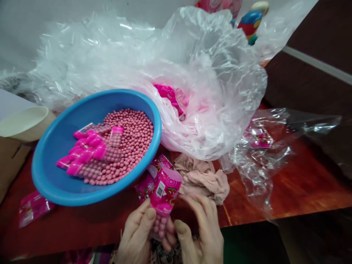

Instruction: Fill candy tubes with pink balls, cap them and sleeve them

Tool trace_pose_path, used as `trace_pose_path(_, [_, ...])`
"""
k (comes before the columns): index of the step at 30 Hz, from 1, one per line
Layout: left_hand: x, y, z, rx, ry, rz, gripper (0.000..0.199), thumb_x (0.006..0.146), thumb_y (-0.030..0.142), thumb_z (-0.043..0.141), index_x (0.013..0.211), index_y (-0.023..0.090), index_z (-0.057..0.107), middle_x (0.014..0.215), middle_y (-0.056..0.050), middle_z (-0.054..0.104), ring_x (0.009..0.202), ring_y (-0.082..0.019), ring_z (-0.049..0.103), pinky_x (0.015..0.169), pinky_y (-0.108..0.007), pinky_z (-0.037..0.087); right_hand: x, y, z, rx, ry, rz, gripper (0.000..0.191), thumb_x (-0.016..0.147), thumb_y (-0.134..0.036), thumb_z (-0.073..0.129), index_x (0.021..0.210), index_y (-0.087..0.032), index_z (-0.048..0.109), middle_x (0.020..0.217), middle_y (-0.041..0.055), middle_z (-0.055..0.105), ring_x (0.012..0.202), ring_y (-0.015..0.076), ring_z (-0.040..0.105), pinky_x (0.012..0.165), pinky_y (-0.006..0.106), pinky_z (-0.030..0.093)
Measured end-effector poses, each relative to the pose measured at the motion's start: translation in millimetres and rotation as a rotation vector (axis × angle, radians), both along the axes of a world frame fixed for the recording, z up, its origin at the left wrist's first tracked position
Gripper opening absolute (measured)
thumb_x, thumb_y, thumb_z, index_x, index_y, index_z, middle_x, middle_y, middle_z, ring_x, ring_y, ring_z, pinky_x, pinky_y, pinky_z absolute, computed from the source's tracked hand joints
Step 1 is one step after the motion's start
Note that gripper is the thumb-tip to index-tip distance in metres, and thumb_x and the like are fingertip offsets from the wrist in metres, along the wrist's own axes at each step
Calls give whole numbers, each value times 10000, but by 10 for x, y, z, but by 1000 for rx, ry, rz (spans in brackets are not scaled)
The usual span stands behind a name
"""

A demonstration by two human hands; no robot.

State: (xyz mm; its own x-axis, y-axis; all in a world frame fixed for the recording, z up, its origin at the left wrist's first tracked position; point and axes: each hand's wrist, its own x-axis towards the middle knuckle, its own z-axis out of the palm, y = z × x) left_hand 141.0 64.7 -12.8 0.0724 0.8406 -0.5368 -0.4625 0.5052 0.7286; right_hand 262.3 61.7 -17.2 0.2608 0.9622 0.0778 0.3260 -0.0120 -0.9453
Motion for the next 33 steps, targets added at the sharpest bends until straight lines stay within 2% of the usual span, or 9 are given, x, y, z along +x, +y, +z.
trace_pose_path(1, [-6,10,20,8,13,-40,449,754,586,630,734,137,639,534,-18,641,396,-95,536,380,-179,416,-2,53,52,-55,114,13,355,751,-531,679,915,-220,729,841,65,673,800,205,641,675,259,535])
trace_pose_path(3, [-18,5,49,33,77,-102,439,746,575,645,749,136,640,544,2,607,399,-71,508,370,-154,381,-57,131,165,-345,473,45,308,740,-519,700,788,-215,710,546,-18,591,466,125,560,405,201,467])
trace_pose_path(7, [-30,-58,61,88,103,-156,434,695,548,703,846,142,675,641,-14,598,482,-92,529,411,-174,393,-194,169,298,-497,855,-33,349,633,-504,799,669,-206,621,419,-78,517,320,52,438,329,147,384])
trace_pose_path(11, [-16,-161,5,41,109,-130,368,745,496,672,881,155,694,582,-8,577,453,-96,486,425,-200,384,-244,114,265,-468,769,-61,338,622,-490,809,715,-197,669,455,-51,563,342,50,431,321,133,371])
trace_pose_path(16, [4,-243,-45,-21,215,-58,344,763,420,673,1007,179,702,523,24,516,445,-111,443,448,-219,390,-258,21,164,-372,529,-106,325,603,-438,822,811,-192,775,862,59,735,596,144,599,427,169,467])
trace_pose_path(20, [-4,-122,69,119,443,-94,148,767,298,656,801,173,728,556,10,521,514,-131,454,495,-232,376,-181,38,80,-491,725,-78,247,567,-353,868,718,-186,767,667,19,717,631,136,629,567,164,507])
trace_pose_path(25, [-20,17,227,276,661,-169,96,715,185,642,722,164,735,588,3,539,550,-136,449,529,-246,350,-79,159,112,-567,977,70,379,516,-451,868,715,-167,713,608,29,678,577,189,654,650,341,551])
trace_pose_path(29, [-8,-15,259,314,666,-166,68,697,196,669,689,192,736,576,-4,575,530,-152,483,543,-257,392,-48,208,149,-518,1060,107,253,619,-359,827,704,-179,670,728,7,633,647,151,613,667,283,540])
trace_pose_path(33, [12,-77,289,294,686,-98,66,725,223,692,724,243,755,626,-24,653,589,-192,572,601,-265,445,-71,189,137,-540,1103,158,222,650,-325,800,720,-175,652,709,-7,602,627,126,574,600,228,512])
